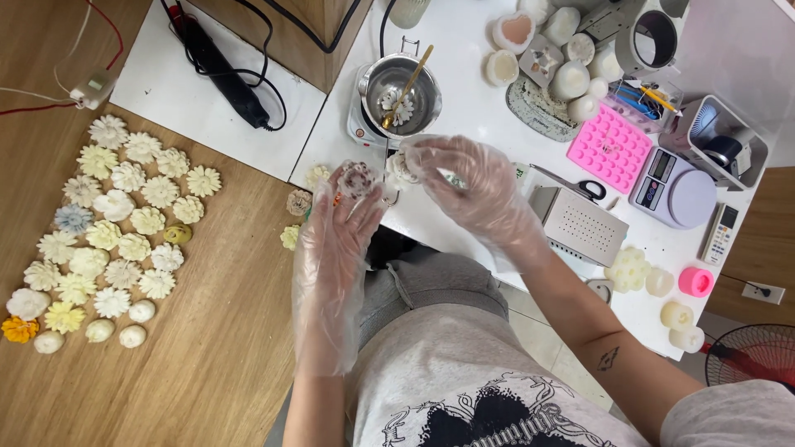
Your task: Prepare wax components and pour melted wax into decorative flower molds.
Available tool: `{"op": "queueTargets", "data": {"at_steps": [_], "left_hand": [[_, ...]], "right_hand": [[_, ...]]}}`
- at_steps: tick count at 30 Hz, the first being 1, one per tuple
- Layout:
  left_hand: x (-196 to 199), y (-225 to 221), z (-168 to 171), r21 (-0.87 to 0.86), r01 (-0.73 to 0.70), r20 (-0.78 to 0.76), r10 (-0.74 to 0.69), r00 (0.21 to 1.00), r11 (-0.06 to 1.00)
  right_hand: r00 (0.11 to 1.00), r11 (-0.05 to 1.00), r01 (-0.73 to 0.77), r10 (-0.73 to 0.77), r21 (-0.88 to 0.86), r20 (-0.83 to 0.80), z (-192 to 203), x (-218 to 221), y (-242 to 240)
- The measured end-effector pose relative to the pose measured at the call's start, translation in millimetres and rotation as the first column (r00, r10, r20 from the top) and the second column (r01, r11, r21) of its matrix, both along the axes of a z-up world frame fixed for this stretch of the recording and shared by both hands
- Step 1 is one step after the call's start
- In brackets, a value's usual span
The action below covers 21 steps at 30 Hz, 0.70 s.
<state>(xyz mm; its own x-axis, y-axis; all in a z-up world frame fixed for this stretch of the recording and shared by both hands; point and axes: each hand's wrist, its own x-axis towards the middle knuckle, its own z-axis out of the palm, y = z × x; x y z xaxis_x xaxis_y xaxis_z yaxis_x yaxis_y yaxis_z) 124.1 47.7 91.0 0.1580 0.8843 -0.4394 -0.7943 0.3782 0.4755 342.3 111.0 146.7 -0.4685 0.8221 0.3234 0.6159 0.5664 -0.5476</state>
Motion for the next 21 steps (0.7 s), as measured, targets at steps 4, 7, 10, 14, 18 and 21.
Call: {"op": "queueTargets", "data": {"at_steps": [4, 7, 10, 14, 18, 21], "left_hand": [[9, -1, -41, 0.140, -0.069, 0.197, 0.040, 0.980, 0.988], [17, 0, -51, 0.045, -0.061, 0.219, 0.049, 0.974, 0.997], [23, 0, -48, 0.032, -0.053, 0.192, 0.046, 0.980, 0.998], [23, -3, -52, 0.018, -0.046, 0.146, 0.043, 0.988, 0.999], [22, -6, -71, 0.077, -0.050, 0.189, 0.034, 0.981, 0.996], [20, -6, -74, 0.100, -0.058, 0.245, 0.031, 0.969, 0.993]], "right_hand": [[0.990, 0.969, -0.050, 0.079, 0.242, -0.113, -52, -3, -11], [0.975, 0.977, -0.025, 0.071, 0.213, -0.209, -63, -13, -24], [0.971, 0.992, 0.021, 0.010, 0.128, -0.240, -59, -18, -38], [0.964, 0.993, 0.069, -0.091, -0.093, -0.251, -45, -25, -50], [0.964, 0.992, 0.074, -0.097, -0.099, -0.248, -52, -20, -55], [0.958, 0.987, 0.130, -0.151, -0.097, -0.242, -42, -24, -58]]}}
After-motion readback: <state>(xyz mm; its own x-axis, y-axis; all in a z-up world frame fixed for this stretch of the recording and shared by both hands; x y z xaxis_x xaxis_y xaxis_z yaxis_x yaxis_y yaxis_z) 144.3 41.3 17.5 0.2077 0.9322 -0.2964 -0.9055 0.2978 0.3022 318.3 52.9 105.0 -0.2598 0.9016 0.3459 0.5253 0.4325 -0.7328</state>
